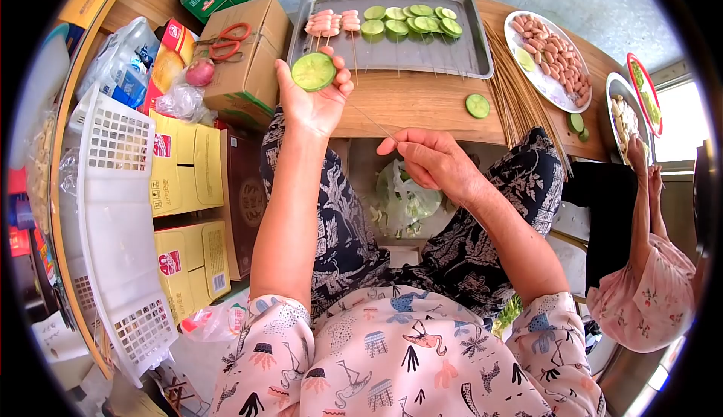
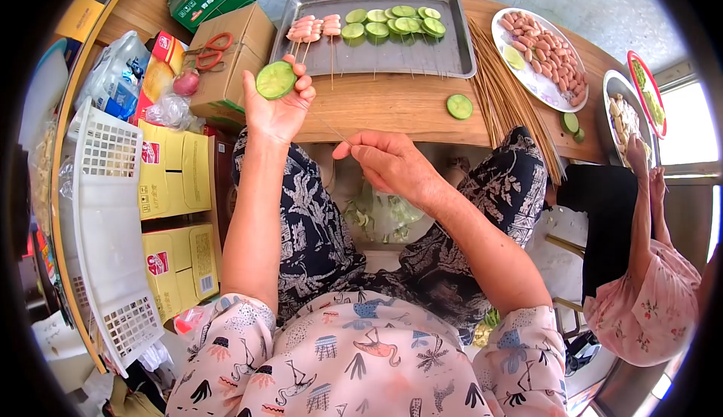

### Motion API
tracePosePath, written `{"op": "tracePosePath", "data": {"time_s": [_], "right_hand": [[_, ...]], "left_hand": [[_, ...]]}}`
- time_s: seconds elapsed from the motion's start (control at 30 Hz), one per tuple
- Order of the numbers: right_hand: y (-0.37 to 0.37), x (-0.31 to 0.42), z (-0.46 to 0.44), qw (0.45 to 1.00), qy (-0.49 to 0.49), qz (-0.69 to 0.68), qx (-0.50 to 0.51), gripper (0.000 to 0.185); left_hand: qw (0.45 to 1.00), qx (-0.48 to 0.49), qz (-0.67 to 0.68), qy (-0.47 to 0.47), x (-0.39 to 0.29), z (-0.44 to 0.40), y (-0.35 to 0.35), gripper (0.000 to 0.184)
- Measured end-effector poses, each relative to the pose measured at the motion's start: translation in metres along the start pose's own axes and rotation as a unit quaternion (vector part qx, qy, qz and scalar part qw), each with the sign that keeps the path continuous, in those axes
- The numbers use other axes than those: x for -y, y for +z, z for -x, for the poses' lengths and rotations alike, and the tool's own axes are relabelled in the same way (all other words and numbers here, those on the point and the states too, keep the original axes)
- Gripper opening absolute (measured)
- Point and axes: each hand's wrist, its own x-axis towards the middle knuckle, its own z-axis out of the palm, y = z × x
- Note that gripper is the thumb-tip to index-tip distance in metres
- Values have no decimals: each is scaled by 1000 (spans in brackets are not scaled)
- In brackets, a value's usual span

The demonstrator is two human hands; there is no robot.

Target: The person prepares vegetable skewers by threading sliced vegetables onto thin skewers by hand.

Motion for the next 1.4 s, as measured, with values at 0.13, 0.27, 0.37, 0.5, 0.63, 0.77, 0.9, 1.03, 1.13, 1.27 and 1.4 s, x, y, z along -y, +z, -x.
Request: {"op": "tracePosePath", "data": {"time_s": [0.13, 0.27, 0.37, 0.5, 0.63, 0.77, 0.9, 1.03, 1.13, 1.27, 1.4], "right_hand": [[1, -1, 0, 1000, -17, 16, -11, 25], [2, -6, -1, 999, -35, 21, -16, 24], [4, -6, -1, 999, -34, 36, -22, 24], [5, -6, -2, 998, -30, 41, -33, 24], [7, -7, -2, 997, -24, 59, -39, 25], [7, -10, 0, 999, -18, 42, -30, 22], [6, -10, 1, 998, -26, 37, -43, 22], [7, -11, 0, 998, -32, 32, -43, 22], [8, -12, -1, 998, -32, 28, -44, 22], [12, -10, -4, 997, -35, 27, -57, 22], [14, -12, -10, 996, -41, 29, -68, 23]], "left_hand": [[1000, 5, 6, -10, 1, -1, 0, 77], [1000, 9, 23, -15, 2, -1, -1, 76], [999, 14, 35, -20, 3, -2, -3, 75], [1000, 16, 19, -15, 2, -3, -5, 74], [1000, -7, -10, -3, 3, -3, -4, 73], [1000, -8, -20, -5, 4, -3, -3, 72], [999, -8, -35, -4, 4, -4, -2, 70], [999, -9, -39, -1, 5, -5, -2, 69], [1000, -2, -28, -4, 5, -4, -1, 69], [1000, -6, -19, -22, 11, -1, 0, 68], [1000, 0, -18, -23, 17, 2, 5, 67]]}}
